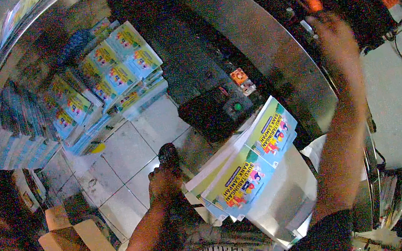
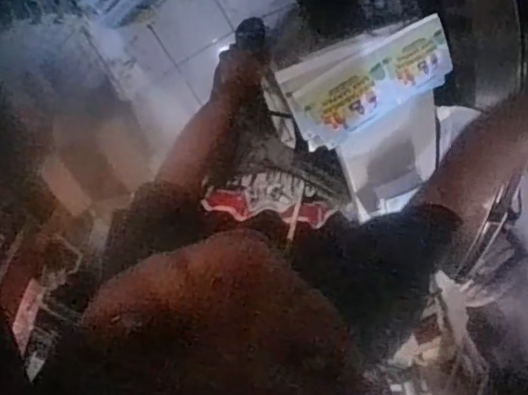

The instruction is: The person organizes printed book sheets into stacks on a table and manually feeds them into a binding machine.

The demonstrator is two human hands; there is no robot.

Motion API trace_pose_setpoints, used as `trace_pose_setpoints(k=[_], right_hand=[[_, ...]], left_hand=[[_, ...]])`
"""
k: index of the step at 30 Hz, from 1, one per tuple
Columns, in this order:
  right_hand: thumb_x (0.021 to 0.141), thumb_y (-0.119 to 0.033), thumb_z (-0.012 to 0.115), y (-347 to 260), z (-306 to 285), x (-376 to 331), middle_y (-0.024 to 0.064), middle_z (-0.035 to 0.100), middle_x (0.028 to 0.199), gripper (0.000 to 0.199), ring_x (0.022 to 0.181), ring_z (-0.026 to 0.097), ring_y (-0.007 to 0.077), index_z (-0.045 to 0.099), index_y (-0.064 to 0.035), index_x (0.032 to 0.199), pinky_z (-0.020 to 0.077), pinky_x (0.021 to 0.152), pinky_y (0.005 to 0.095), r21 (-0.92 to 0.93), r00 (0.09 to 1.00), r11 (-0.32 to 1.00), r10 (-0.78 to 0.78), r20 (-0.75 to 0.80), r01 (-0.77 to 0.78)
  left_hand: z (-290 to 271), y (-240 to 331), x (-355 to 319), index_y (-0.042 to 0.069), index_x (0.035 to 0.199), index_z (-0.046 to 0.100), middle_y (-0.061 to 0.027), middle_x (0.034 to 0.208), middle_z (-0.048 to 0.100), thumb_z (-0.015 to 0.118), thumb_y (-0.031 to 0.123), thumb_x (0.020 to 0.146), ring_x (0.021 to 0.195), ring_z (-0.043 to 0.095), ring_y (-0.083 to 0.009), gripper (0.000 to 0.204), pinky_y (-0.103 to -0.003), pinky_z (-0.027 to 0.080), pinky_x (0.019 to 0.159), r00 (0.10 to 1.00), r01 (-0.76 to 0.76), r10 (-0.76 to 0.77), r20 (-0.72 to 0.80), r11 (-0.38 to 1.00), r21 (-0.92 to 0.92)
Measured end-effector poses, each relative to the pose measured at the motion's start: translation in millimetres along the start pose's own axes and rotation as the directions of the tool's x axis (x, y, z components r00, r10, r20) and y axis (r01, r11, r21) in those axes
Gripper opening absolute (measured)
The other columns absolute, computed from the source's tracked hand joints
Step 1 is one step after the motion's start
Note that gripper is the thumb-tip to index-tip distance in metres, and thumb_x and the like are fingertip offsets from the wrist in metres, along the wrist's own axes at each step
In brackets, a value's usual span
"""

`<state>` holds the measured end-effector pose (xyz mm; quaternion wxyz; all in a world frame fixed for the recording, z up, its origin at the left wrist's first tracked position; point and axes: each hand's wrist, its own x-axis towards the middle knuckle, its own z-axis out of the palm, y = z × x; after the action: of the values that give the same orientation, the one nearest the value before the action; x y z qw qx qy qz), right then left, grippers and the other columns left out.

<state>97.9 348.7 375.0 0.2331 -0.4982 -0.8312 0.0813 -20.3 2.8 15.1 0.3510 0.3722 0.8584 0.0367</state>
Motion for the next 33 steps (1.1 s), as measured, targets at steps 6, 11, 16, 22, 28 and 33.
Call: trace_pose_setpoints(k=[6, 11, 16, 22, 28, 33], right_hand=[[0.093, -0.022, 0.053, 10, 118, -15, 0.0085, 0.063, 0.093, 0.019, 0.085, 0.061, 0.0259, 0.058, -0.0087, 0.105, 0.0497, 0.08, 0.0535, 0.851, 0.842, -0.047, 0.127, 0.524, -0.523], [0.092, -0.019, 0.052, 20, 136, 11, 0.0108, 0.058, 0.109, 0.021, 0.103, 0.056, 0.0304, 0.054, -0.0086, 0.109, 0.0391, 0.093, 0.0648, 0.902, 0.901, -0.255, 0.173, 0.397, -0.348], [0.092, -0.019, 0.051, 12, 141, 19, 0.0136, 0.055, 0.113, 0.022, 0.104, 0.054, 0.0337, 0.052, -0.0065, 0.11, 0.0359, 0.095, 0.0681, 0.897, 0.919, -0.315, 0.14, 0.368, -0.311], [0.091, -0.02, 0.05, 9, 147, 13, 0.0162, 0.052, 0.117, 0.024, 0.109, 0.052, 0.0367, 0.051, -0.0038, 0.11, 0.0331, 0.096, 0.0711, 0.889, 0.921, -0.344, 0.136, 0.364, -0.301], [0.091, -0.023, 0.054, 24, 154, 14, 0.0165, 0.052, 0.114, 0.029, 0.109, 0.052, 0.0363, 0.051, -0.0028, 0.11, 0.0354, 0.095, 0.0706, 0.912, 0.927, -0.337, 0.204, 0.315, -0.235], [0.092, -0.023, 0.053, 32, 146, 29, 0.0144, 0.055, 0.109, 0.025, 0.105, 0.055, 0.0359, 0.053, -0.0038, 0.109, 0.0375, 0.095, 0.0696, 0.901, 0.938, -0.331, 0.106, 0.331, -0.28]], left_hand=[[10, -1, 4, 0.004, 0.116, 0.06, -0.0201, 0.117, 0.058, 0.05, 0.051, 0.085, 0.1, 0.06, -0.0344, 0.057, -0.049, 0.042, 0.089, 0.991, -0.077, 0.069, -0.116, 0.995, -0.068], [12, -2, 6, 0.006, 0.107, 0.063, -0.0189, 0.106, 0.063, 0.055, 0.051, 0.083, 0.097, 0.062, -0.0348, 0.052, -0.048, 0.044, 0.086, 0.997, -0.007, 0.004, -0.076, 0.999, -0.034], [17, -8, 9, 0.005, 0.101, 0.066, -0.0183, 0.098, 0.066, 0.054, 0.052, 0.082, 0.091, 0.063, -0.0352, 0.052, -0.047, 0.045, 0.085, 0.969, -0.044, 0.042, -0.245, 0.999, -0.001], [18, -7, 9, 0.004, 0.105, 0.065, -0.0201, 0.108, 0.062, 0.051, 0.05, 0.085, 0.095, 0.061, -0.0356, 0.052, -0.047, 0.044, 0.086, 0.983, -0.04, 0.033, -0.179, 0.999, -0.036], [18, -6, 8, 0.002, 0.101, 0.066, -0.0214, 0.103, 0.063, 0.05, 0.05, 0.085, 0.09, 0.062, -0.0361, 0.054, -0.047, 0.044, 0.085, 0.981, -0.034, 0.03, -0.19, 0.999, -0.019], [18, -9, 9, 0.002, 0.096, 0.069, -0.0208, 0.098, 0.065, 0.047, 0.056, 0.084, 0.097, 0.06, -0.0341, 0.059, -0.045, 0.043, 0.088, 0.993, -0.018, 0.018, -0.119, 1.0, 0.002]])
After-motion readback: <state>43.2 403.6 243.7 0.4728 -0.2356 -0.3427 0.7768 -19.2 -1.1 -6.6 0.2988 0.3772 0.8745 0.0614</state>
